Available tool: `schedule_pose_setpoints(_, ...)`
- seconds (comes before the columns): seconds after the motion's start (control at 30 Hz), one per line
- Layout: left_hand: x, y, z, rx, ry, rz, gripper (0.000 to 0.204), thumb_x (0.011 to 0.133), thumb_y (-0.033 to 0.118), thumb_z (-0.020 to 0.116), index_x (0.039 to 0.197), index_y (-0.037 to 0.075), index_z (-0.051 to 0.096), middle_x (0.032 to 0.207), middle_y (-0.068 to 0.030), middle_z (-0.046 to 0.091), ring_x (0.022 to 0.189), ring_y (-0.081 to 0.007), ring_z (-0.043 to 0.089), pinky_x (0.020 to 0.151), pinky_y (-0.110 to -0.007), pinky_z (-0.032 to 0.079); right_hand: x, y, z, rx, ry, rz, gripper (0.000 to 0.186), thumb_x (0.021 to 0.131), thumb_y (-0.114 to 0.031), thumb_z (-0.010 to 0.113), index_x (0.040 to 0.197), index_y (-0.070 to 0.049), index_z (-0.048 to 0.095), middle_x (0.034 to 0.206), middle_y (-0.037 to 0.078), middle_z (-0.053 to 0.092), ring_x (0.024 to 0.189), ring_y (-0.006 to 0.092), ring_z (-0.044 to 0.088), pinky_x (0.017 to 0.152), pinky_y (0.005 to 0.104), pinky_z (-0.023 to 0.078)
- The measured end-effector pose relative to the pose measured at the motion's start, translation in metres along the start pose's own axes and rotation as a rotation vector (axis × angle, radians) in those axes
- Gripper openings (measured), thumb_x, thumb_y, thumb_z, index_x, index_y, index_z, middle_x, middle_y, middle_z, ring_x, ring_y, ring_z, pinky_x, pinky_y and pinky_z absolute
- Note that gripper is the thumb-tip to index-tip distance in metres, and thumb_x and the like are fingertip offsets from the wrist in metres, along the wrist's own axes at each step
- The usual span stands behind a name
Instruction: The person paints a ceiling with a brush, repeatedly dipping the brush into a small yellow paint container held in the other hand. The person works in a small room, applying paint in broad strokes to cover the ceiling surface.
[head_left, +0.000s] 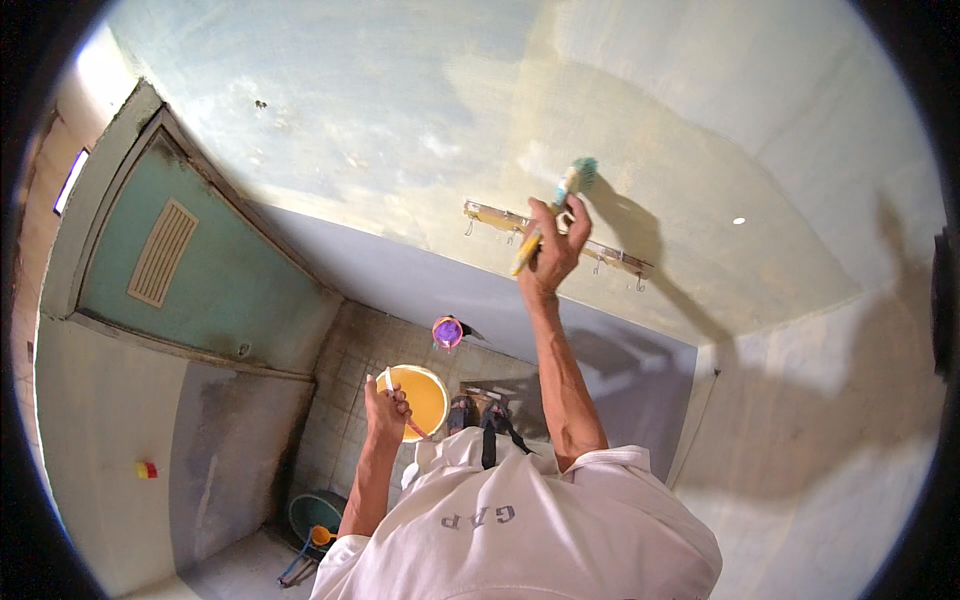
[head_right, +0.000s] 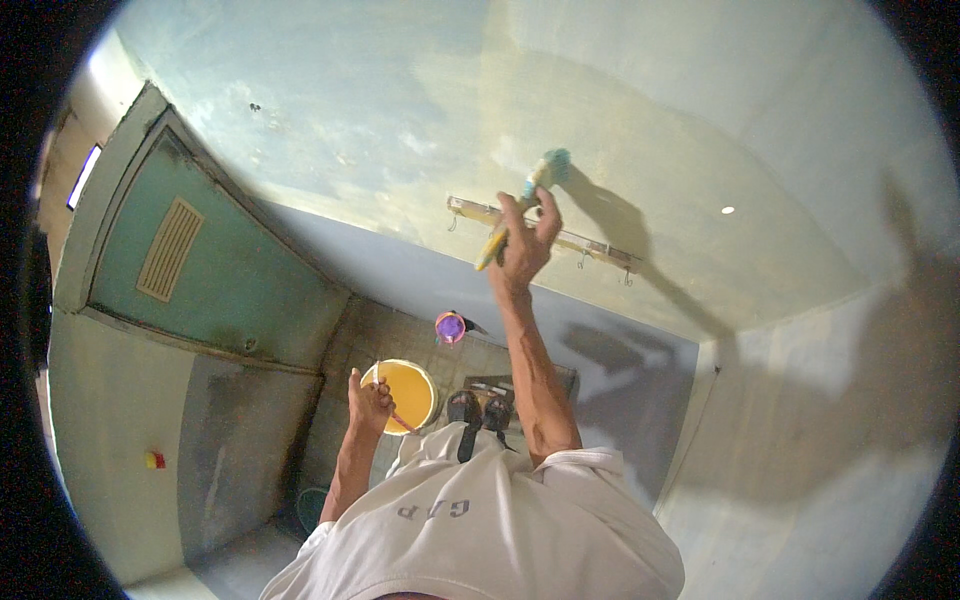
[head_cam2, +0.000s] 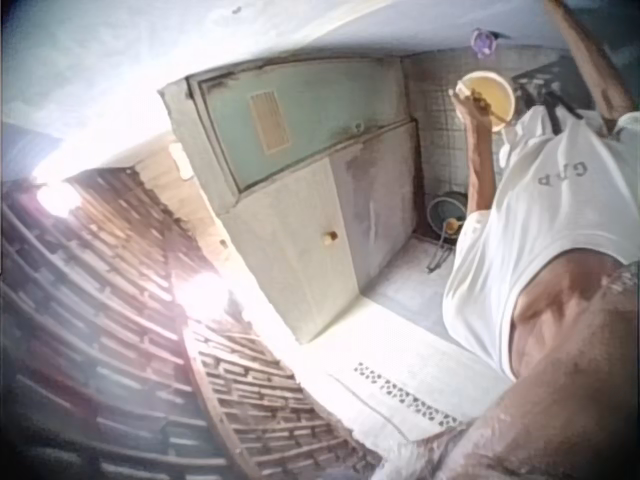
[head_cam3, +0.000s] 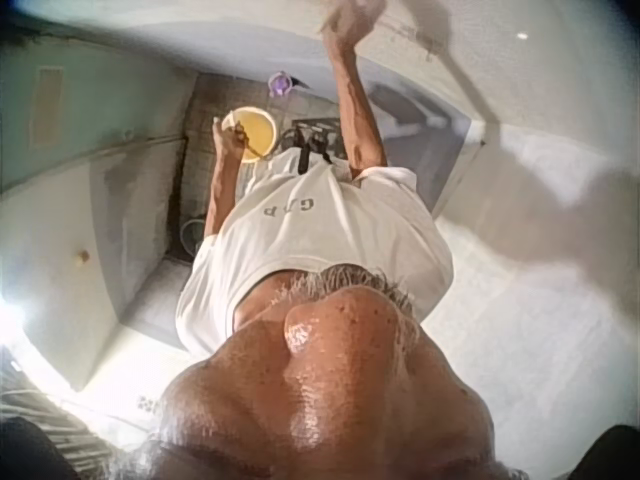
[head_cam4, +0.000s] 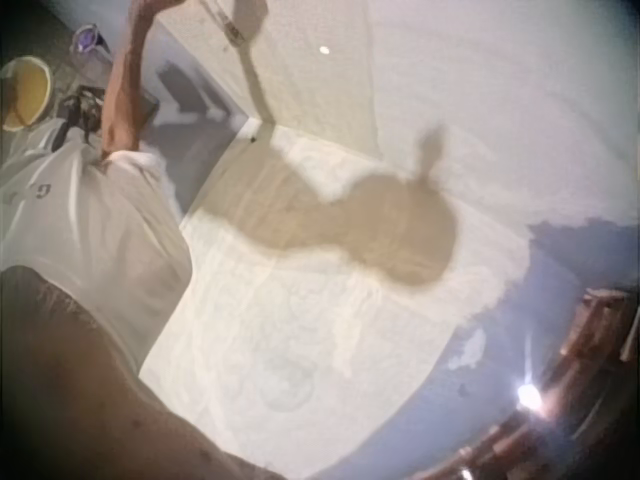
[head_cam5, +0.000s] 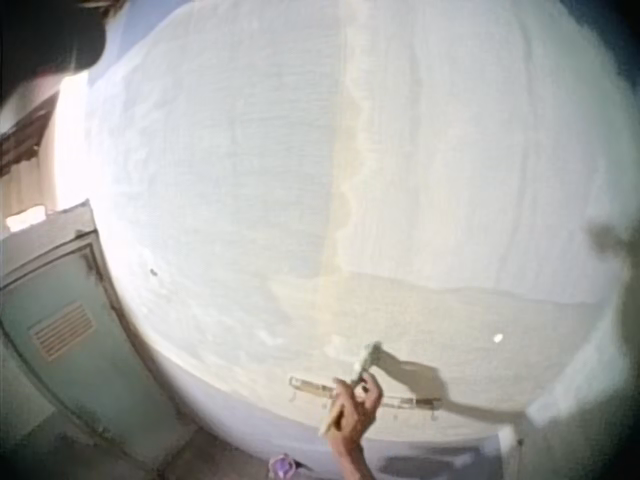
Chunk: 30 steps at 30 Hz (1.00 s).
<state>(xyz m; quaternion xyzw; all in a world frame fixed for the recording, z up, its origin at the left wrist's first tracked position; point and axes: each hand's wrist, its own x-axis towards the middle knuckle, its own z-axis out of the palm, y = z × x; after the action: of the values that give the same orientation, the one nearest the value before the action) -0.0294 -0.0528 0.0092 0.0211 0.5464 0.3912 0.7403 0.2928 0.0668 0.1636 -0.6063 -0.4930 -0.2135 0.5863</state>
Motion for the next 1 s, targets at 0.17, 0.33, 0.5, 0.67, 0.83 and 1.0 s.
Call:
schedule_pose_setpoints(0.17,0.000,-0.001,0.000,0.023,-0.007,0.034,0.062,0.098,0.070,0.037,0.089,0.011,0.054,0.068,0.0003,0.048,0.055,-0.0141,0.042,0.053,-0.030,0.036,0.002,-0.018,0.028,0.007,-0.116,0.005,0.033,0.080,0.000,0.076,0.110,-0.015,0.075,0.130,0.015,0.051,0.116,0.0342,0.056,0.088,0.0424,0.052)
schedule_pose_setpoints(0.33,-0.005,0.001,0.001,0.020,-0.008,0.034,0.062,0.098,0.070,0.037,0.090,0.011,0.054,0.068,0.0005,0.047,0.055,-0.0140,0.042,0.053,-0.030,0.036,0.010,-0.020,0.026,0.289,-0.171,0.024,0.030,0.078,0.002,0.076,0.104,-0.014,0.074,0.126,0.012,0.055,0.106,0.0262,0.063,0.079,0.0376,0.056)
schedule_pose_setpoints(0.5,-0.006,0.002,0.006,0.045,-0.017,0.044,0.063,0.098,0.070,0.037,0.090,0.011,0.054,0.068,0.0005,0.047,0.055,-0.0139,0.042,0.053,-0.030,0.036,0.033,0.017,-0.005,0.469,-0.120,0.052,0.020,0.088,0.004,0.067,0.104,-0.006,0.072,0.123,0.012,0.058,0.105,0.0233,0.065,0.085,0.0360,0.058)
schedule_pose_setpoints(0.67,-0.006,0.000,0.004,0.034,-0.002,0.034,0.063,0.098,0.071,0.036,0.089,0.011,0.055,0.068,0.0006,0.048,0.055,-0.0138,0.042,0.054,-0.030,0.036,0.013,0.016,-0.028,0.178,-0.002,0.038,0.027,0.088,0.007,0.065,0.109,-0.008,0.074,0.131,0.014,0.055,0.118,0.0301,0.057,0.094,0.0405,0.049)
schedule_pose_setpoints(0.83,-0.005,-0.001,0.002,0.025,-0.009,0.035,0.063,0.098,0.071,0.035,0.089,0.011,0.055,0.068,0.0009,0.048,0.055,-0.0137,0.043,0.054,-0.030,0.036,-0.001,0.003,-0.018,0.041,0.060,-0.015,0.035,0.085,0.005,0.069,0.115,-0.013,0.073,0.139,0.016,0.044,0.129,0.0344,0.044,0.099,0.0458,0.045)
schedule_pose_setpoints(1.0,-0.003,-0.002,0.001,0.031,-0.004,0.031,0.063,0.098,0.070,0.034,0.091,0.011,0.055,0.069,0.0010,0.048,0.055,-0.0138,0.042,0.055,-0.031,0.036,-0.012,-0.014,0.030,0.068,-0.074,0.036,0.036,0.081,0.004,0.070,0.111,-0.016,0.075,0.135,0.016,0.047,0.127,0.0362,0.047,0.098,0.0453,0.045)
